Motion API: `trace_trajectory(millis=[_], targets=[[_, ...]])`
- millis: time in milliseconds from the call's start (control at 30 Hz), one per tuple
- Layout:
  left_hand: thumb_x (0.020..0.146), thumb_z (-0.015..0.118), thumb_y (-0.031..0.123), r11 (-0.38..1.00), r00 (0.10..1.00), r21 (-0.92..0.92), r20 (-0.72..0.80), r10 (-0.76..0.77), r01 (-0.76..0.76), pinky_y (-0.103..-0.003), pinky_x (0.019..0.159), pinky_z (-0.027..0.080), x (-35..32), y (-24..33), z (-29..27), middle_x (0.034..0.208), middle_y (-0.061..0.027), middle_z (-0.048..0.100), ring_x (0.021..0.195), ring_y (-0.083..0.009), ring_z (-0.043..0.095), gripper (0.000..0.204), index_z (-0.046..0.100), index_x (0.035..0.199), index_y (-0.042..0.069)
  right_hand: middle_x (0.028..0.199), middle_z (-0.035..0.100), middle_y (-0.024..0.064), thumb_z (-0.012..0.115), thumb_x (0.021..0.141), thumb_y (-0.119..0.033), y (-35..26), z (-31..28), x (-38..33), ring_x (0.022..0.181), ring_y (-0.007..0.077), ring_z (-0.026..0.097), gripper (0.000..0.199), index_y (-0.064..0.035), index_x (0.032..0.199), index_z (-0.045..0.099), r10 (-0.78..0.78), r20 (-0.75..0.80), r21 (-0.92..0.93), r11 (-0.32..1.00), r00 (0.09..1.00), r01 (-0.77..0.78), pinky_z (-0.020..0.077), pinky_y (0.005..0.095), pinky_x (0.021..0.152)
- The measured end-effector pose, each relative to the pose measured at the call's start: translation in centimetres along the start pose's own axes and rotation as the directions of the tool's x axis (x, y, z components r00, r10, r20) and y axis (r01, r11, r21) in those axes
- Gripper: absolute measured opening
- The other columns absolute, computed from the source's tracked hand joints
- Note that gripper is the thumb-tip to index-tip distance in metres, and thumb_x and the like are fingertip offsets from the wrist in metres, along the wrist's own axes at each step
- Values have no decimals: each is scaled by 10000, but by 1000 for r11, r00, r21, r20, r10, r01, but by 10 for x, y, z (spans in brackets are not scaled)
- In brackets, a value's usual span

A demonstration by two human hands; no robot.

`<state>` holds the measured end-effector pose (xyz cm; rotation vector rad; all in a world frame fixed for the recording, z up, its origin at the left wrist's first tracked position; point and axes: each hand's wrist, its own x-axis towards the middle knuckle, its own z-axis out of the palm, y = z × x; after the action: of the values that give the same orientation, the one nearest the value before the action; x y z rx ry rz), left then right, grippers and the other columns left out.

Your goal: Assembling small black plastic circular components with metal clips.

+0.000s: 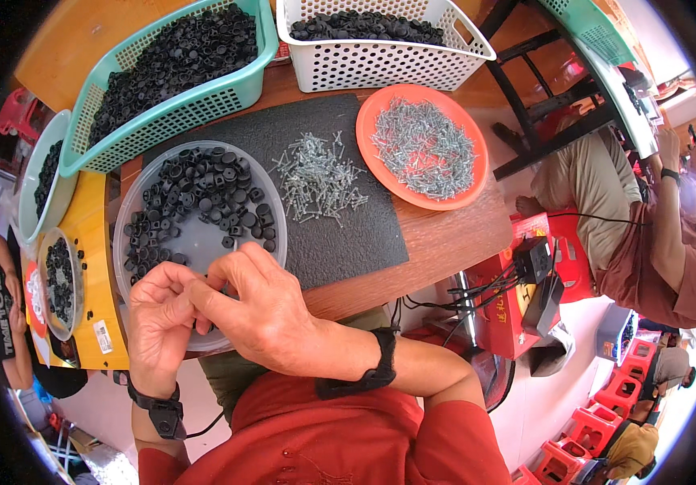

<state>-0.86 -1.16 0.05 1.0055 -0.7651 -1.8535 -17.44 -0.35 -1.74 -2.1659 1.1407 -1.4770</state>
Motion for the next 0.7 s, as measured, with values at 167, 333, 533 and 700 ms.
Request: trace_trajectory(millis=[167,333,533,700], targets=[[744,743,115,999,1000,-28,-13,27,-27,-253,541,454,-2,-3,-5,794,-115,617,608,-154,570,260,578,893,-21,763,557,98,683,648,-6,23,-36,-7,661,254,532,214,-22,852,622,19,-59,-215,976,998,-31,452,347,558],[757,736,128,998,997,-37,-52,53,-55,-250,537,443,-6,-5,-6,794,-115,609,598,-149,557,257,576,892,-22,700,535,123,698,683,4,63,-76,-30,668,310,536,145,-14,780,593,365,-108,-391,839,925,-377,439,387,586],[785,710,138,998,998,-20,-30,53,-54,-249,545,438,-4,-6,-7,795,-110,612,610,-143,556,243,577,908,-23,701,536,117,694,680,-21,72,-68,-31,689,311,536,133,-22,737,575,377,-60,-449,817,924,-362,431,401,587],[781,712,142,999,998,-9,-46,44,-45,-260,512,428,-4,-7,-9,804,-101,587,601,-142,550,258,553,916,-9,695,531,116,680,672,-8,72,-64,-27,696,312,534,131,-20,728,563,330,-38,-478,823,943,-307,428,406,584]])
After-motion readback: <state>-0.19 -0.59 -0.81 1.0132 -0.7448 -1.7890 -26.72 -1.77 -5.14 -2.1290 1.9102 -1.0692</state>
